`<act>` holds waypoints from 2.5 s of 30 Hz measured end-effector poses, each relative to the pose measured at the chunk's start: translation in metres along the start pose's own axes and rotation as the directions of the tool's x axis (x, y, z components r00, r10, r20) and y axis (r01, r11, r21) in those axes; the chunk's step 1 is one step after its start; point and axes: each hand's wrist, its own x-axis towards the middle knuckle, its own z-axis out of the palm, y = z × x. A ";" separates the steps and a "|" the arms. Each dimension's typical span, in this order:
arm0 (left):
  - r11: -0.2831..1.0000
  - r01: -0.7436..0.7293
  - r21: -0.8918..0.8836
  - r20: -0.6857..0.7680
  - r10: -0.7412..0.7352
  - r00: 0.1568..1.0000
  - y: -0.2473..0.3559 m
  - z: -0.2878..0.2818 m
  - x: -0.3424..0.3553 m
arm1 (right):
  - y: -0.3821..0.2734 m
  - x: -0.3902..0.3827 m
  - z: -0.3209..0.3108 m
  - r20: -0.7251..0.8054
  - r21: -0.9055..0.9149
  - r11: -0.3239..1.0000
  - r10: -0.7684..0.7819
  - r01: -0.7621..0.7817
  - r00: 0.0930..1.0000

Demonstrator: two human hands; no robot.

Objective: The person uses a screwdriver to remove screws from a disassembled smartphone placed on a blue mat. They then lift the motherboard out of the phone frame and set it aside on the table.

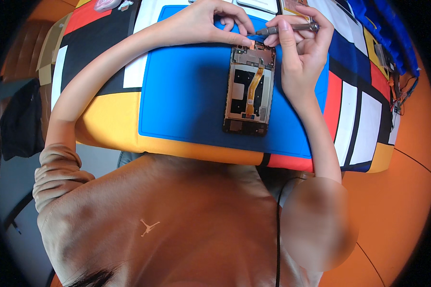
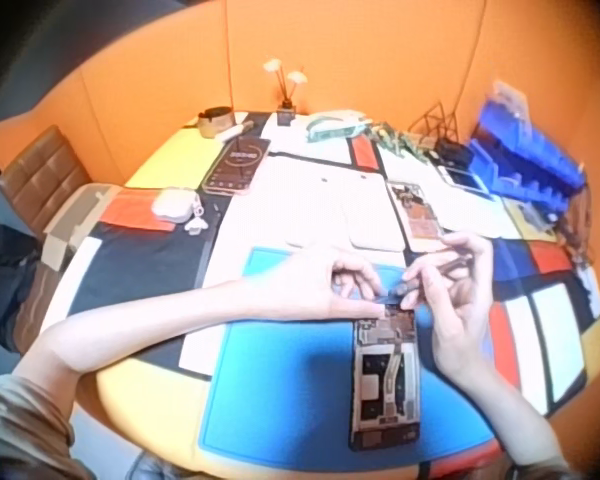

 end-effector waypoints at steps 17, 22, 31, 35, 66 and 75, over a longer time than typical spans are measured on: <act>0.979 -0.003 -0.203 0.009 0.005 1.000 -0.013 0.002 0.009 | 0.014 0.001 0.025 -0.087 -0.136 0.981 -0.149 0.137 0.985; 0.993 -0.002 -0.118 0.032 0.006 0.999 -0.005 -0.002 0.006 | 0.014 0.000 0.024 -0.110 -0.098 0.990 -0.109 0.099 0.988; 0.982 -0.049 -0.184 0.038 0.057 0.998 -0.005 -0.002 0.006 | 0.016 0.000 0.025 -0.075 -0.142 0.976 -0.175 0.164 0.982; 0.987 -0.065 -0.144 0.050 0.073 0.996 -0.005 -0.004 0.004 | 0.016 -0.001 0.027 -0.060 -0.156 0.969 -0.204 0.193 0.977; 1.000 -0.023 -0.001 0.085 0.023 0.996 0.009 -0.007 0.000 | 0.015 0.000 0.024 -0.128 -0.088 0.981 -0.186 0.176 0.974; 0.997 -0.061 -0.054 0.075 0.065 0.995 0.004 -0.007 0.001 | 0.015 0.000 0.021 -0.097 -0.168 0.963 -0.231 0.212 0.968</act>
